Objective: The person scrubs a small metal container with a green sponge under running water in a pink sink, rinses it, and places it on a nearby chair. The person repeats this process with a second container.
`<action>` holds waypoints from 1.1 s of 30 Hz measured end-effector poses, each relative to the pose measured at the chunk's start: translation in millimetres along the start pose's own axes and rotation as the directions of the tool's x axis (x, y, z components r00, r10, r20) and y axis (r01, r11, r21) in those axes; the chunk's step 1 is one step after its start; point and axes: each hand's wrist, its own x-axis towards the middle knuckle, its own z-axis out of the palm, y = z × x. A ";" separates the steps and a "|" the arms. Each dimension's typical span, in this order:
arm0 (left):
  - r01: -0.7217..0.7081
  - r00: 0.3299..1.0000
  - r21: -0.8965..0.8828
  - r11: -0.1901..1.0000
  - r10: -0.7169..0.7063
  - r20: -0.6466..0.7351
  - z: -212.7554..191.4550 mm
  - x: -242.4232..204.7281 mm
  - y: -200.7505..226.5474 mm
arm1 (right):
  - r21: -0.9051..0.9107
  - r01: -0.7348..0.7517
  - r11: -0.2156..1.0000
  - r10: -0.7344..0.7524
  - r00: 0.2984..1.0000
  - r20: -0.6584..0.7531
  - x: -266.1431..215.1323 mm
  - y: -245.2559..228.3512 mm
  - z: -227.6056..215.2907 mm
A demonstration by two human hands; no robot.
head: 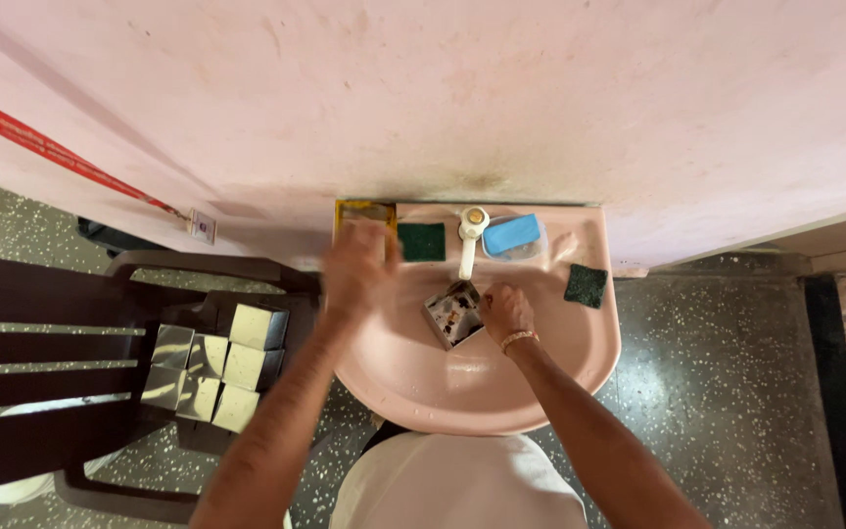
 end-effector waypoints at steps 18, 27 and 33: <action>-0.156 0.715 0.222 0.962 -0.045 0.698 107.0 -9.1 44.5 | -0.082 0.227 0.971 -0.219 0.971 0.095 114.9 -67.8 -62.1; -0.089 0.845 0.137 0.987 0.002 0.535 116.9 -3.4 28.7 | -0.030 0.524 0.851 -0.515 0.845 0.146 113.0 -58.1 -86.8; 0.229 0.964 -0.127 0.965 -0.208 0.163 86.9 22.2 54.8 | -0.084 0.540 0.838 -0.529 0.840 0.119 104.6 -59.8 -89.8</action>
